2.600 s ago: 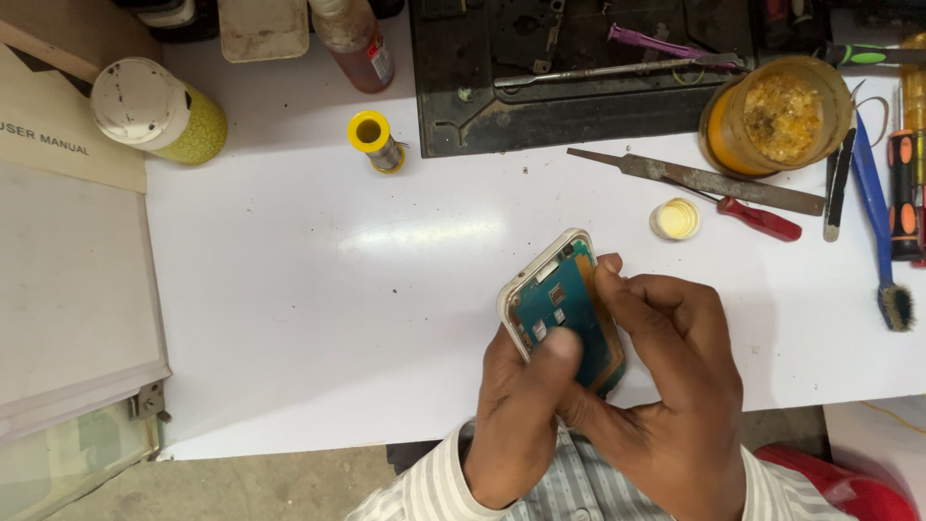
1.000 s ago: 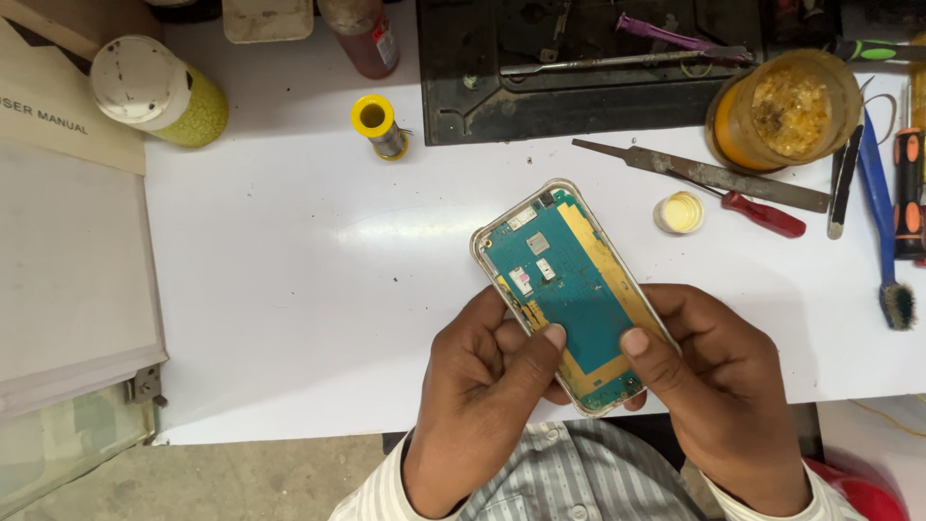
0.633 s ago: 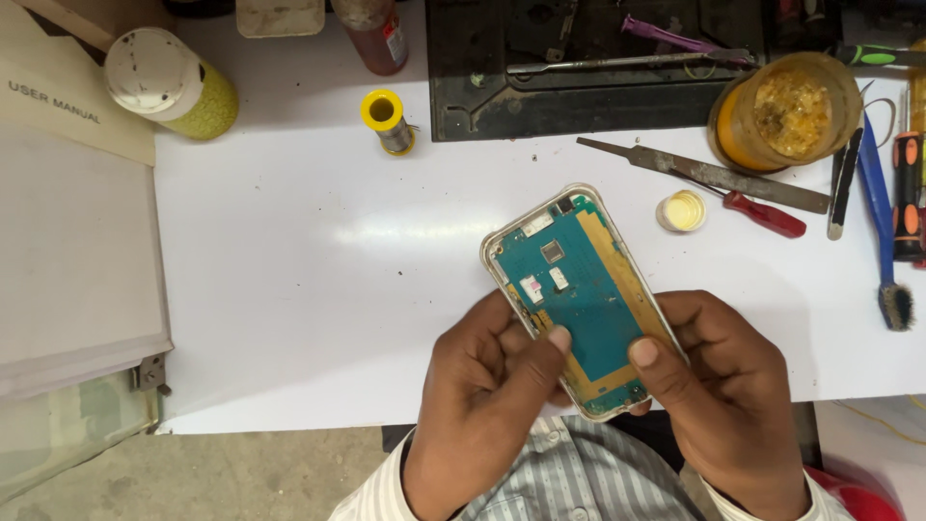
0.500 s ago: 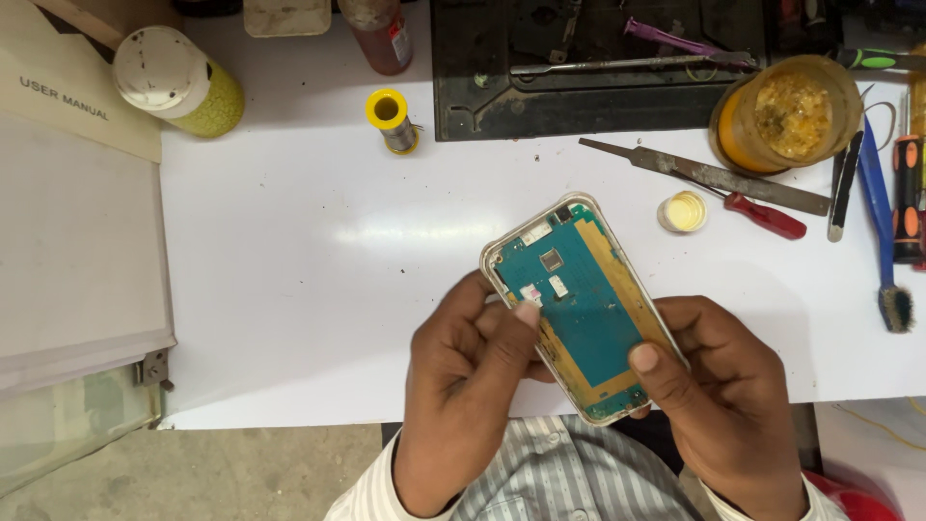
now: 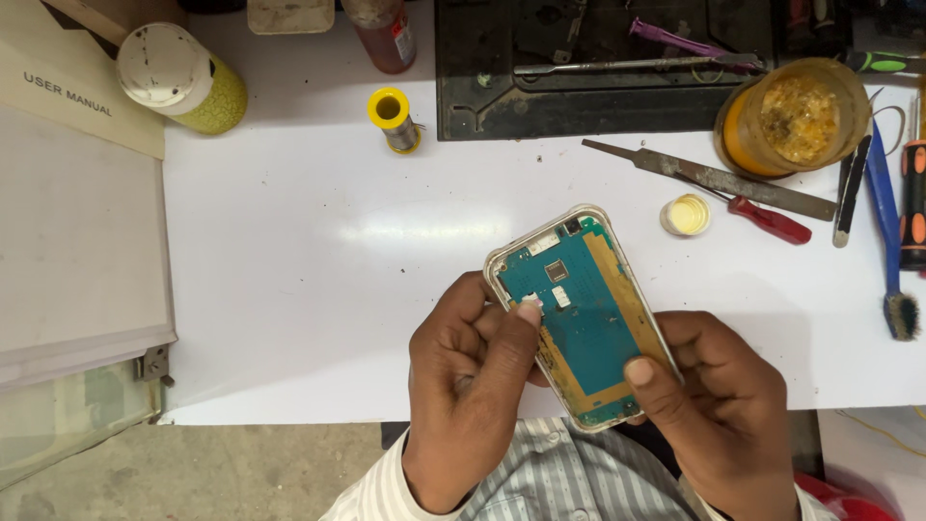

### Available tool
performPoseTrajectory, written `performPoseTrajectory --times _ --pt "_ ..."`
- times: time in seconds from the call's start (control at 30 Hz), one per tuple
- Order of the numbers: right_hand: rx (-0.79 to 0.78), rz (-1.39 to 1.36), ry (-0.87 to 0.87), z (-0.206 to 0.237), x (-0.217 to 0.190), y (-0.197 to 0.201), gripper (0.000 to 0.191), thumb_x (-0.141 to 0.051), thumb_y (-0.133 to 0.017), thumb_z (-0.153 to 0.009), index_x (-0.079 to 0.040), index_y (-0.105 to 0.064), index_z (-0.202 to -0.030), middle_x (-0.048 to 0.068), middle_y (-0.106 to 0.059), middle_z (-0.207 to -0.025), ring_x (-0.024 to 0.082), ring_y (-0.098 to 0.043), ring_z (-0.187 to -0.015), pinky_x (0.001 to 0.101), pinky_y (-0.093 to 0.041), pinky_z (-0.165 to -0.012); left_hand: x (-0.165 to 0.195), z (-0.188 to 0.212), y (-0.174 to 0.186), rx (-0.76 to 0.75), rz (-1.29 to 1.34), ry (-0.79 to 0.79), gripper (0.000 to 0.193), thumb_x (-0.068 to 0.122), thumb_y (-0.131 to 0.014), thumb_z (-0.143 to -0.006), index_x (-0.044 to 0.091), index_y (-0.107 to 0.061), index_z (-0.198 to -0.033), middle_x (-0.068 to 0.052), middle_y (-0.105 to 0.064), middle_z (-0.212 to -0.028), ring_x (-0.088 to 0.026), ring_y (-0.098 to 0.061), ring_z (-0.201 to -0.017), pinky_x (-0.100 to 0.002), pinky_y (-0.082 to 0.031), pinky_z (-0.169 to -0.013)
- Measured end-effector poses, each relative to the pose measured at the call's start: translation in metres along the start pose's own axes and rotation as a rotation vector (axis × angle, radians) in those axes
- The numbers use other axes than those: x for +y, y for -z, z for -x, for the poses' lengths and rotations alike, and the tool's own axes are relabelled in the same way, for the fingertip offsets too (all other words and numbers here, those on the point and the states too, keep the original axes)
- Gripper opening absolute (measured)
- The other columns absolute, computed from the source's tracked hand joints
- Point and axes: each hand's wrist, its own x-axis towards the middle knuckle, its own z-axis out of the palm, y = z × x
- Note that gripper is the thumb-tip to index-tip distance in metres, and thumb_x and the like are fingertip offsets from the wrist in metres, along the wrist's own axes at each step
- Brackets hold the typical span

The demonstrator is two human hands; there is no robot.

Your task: The person works on an opened mobile phone, peeling a metal shield off the board and lifting the main board out of the housing. They use a blue pry tool on the board, apply liquid from a small bottle onto the phone, then fit the board back and snap the back cover onto the phone body.

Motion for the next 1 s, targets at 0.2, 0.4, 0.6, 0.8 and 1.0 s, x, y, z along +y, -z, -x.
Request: performPoseTrajectory --times 0.2,0.4,0.6,0.8,1.0 --pt "0.032 0.024 0.061 -0.003 0.002 0.003 0.023 -0.003 -0.062 -0.097 0.011 -0.064 -0.115 0.018 -0.077 -0.096 0.014 -0.073 -0.083 0.0277 -0.061 -0.072 0.003 -0.003 0.002 -0.066 0.005 0.083 0.023 0.011 -0.055 -0.104 -0.005 -0.062 -0.119 -0.006 -0.072 -0.077 -0.007 -0.066 -0.068 -0.024 -0.059 -0.064" --pt "0.067 0.051 0.184 -0.008 -0.007 0.003 0.024 -0.007 -0.066 -0.101 0.010 -0.067 -0.118 0.010 -0.069 -0.094 0.008 -0.061 -0.080 0.0214 -0.049 -0.067 0.012 -0.004 -0.009 -0.121 0.004 0.030 0.027 0.004 -0.062 -0.098 -0.007 -0.059 -0.122 -0.009 -0.074 -0.097 -0.011 -0.069 -0.086 -0.027 -0.059 -0.077" --pt "-0.074 0.298 0.177 -0.009 -0.025 0.002 0.022 -0.012 -0.072 -0.096 0.007 -0.076 -0.107 0.011 -0.066 -0.093 0.007 -0.054 -0.065 0.0230 -0.041 -0.054 0.035 -0.007 -0.003 -0.147 -0.366 -0.113 0.036 0.007 -0.072 -0.085 -0.002 -0.066 -0.119 -0.007 -0.074 -0.094 -0.008 -0.069 -0.084 -0.023 -0.057 -0.075" --pt "-0.051 0.369 0.210 -0.013 -0.033 -0.003 0.020 -0.014 -0.074 -0.089 0.003 -0.077 -0.100 0.010 -0.068 -0.088 0.010 -0.060 -0.068 0.0255 -0.045 -0.055 0.032 -0.010 -0.007 -0.205 -0.365 -0.018 0.020 0.010 -0.073 -0.090 -0.001 -0.070 -0.108 -0.006 -0.077 -0.084 -0.007 -0.070 -0.076 -0.023 -0.058 -0.066" --pt "-0.023 0.420 0.248 -0.014 -0.037 -0.006 0.016 -0.010 -0.075 -0.088 0.002 -0.077 -0.098 0.009 -0.067 -0.086 0.012 -0.063 -0.069 0.0250 -0.047 -0.057 0.023 -0.006 -0.010 -0.169 -0.353 -0.059 0.017 0.008 -0.072 -0.092 0.000 -0.068 -0.106 -0.006 -0.076 -0.085 -0.007 -0.069 -0.076 -0.023 -0.057 -0.066"
